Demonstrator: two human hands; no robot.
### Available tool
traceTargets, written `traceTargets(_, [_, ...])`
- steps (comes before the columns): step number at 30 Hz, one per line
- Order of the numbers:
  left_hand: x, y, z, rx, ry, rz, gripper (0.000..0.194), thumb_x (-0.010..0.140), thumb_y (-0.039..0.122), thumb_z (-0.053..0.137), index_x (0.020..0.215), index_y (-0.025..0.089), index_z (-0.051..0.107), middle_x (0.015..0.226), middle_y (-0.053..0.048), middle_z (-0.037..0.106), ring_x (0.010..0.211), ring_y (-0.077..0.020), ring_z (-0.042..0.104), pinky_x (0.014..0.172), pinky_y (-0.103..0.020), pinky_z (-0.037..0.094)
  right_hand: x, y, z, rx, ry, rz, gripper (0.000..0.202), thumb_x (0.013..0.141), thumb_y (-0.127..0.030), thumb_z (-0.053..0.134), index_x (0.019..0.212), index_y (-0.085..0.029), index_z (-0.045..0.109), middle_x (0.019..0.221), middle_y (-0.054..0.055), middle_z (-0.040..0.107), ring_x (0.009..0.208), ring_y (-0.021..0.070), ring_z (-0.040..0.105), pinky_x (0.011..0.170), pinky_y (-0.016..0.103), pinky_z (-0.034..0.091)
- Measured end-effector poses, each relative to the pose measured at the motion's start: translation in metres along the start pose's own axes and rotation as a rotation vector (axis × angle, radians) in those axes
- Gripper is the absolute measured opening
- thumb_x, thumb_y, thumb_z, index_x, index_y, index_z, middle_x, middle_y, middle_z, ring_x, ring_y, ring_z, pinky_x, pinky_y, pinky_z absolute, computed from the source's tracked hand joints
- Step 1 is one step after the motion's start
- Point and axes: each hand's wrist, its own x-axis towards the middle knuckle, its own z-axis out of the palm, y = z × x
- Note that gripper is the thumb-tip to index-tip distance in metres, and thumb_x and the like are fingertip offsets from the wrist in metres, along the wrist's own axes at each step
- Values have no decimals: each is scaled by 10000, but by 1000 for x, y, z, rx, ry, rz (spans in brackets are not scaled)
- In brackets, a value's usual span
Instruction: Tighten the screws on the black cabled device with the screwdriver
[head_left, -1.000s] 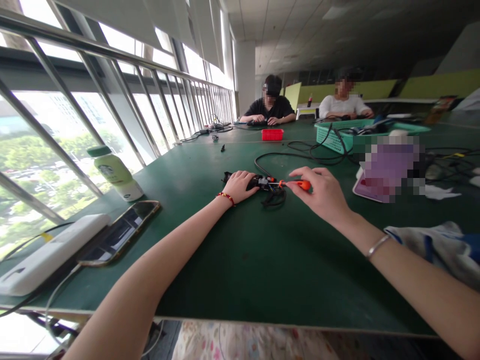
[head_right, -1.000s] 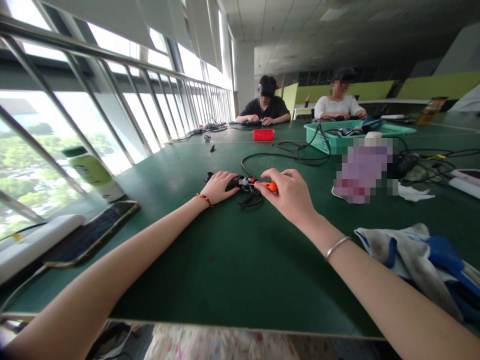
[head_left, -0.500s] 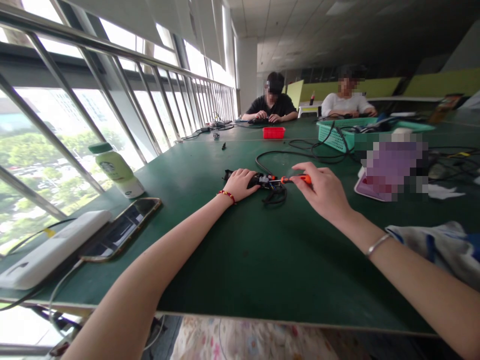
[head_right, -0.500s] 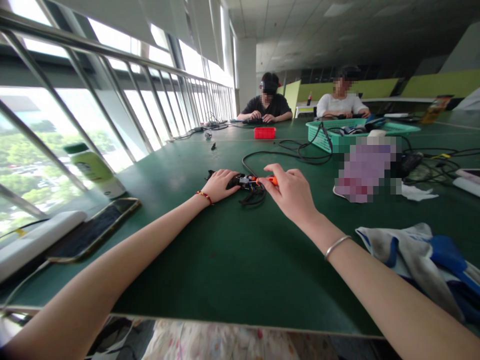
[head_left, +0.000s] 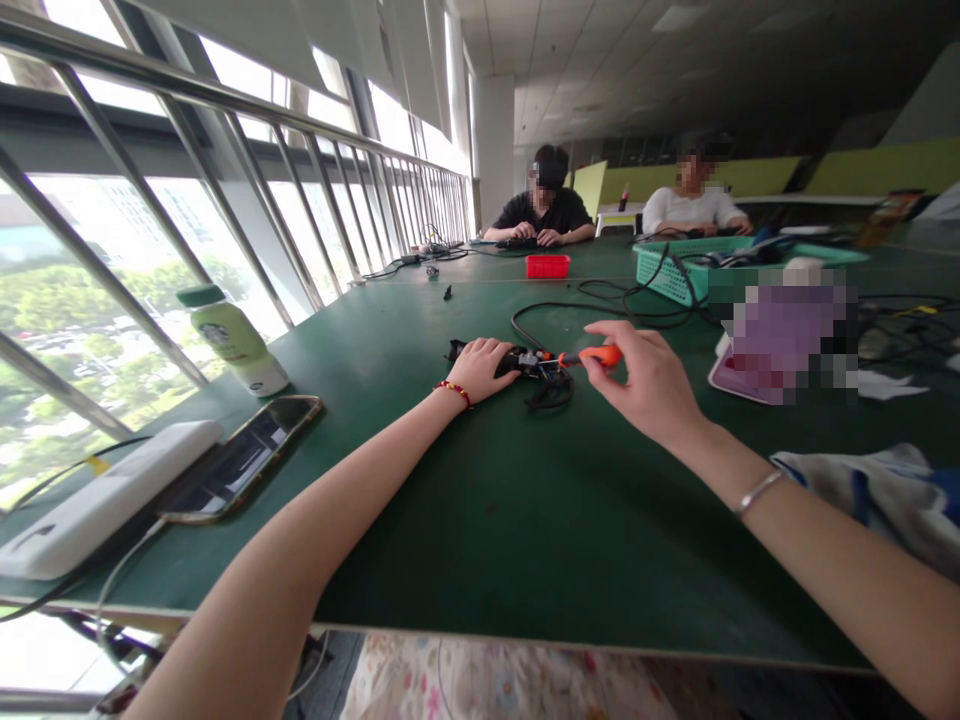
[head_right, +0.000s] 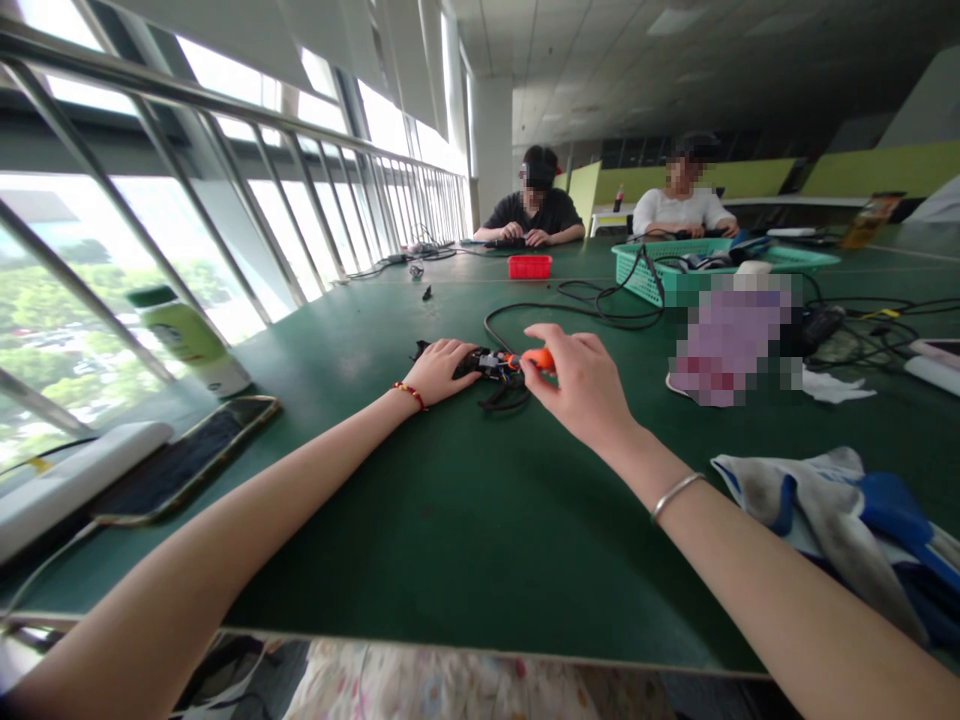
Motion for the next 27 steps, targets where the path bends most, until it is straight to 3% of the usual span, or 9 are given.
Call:
traceTargets(4, [0,-1,2,10,-5,1,473,859,467,491,1236,184,534,1182,-90,590,1104,-267,508,1002,-403,383,0,0,0,-52,-53,55,221,883,-354,481,986,-200,602,667,35,620,685,224,577,665,335,452])
traceTargets(8, [1,-2,2,20,0,2,474,860,466,491,1236,182,534,1185,-88,590,1102,-270,506,996,-404,387,1,1,0,-10,14,32,313,842,-251,507,1145,-177,536,853,61,667,763,219,599,721,343,459])
traceTargets(11, [1,-2,2,16,-1,2,475,859,460,494,1236,174,536,1183,-94,591,1097,-272,508,994,-409,389,1,1,1,3,37,0,338,824,-226,514,1161,-197,517,953,70,668,824,222,607,757,354,457])
traceTargets(17, [1,-1,2,5,-2,6,471,859,462,494,1232,177,538,1179,-99,589,1096,-271,509,990,-410,393,-1,2,1,-61,-27,58,180,858,-349,512,945,-223,607,660,27,624,708,231,590,656,333,450])
traceTargets(24, [1,-1,1,-3,1,1,458,853,454,499,1225,189,540,1168,-94,592,1089,-272,511,990,-418,394,1,0,-1,9,38,-14,334,821,-217,504,1155,-204,526,978,76,671,850,231,615,763,367,464])
traceTargets(27, [1,-1,1,4,-1,1,465,855,461,496,1228,185,539,1171,-93,591,1093,-272,510,992,-412,392,0,1,0,-26,-3,24,247,839,-292,520,1065,-211,578,812,54,671,774,236,602,719,360,467])
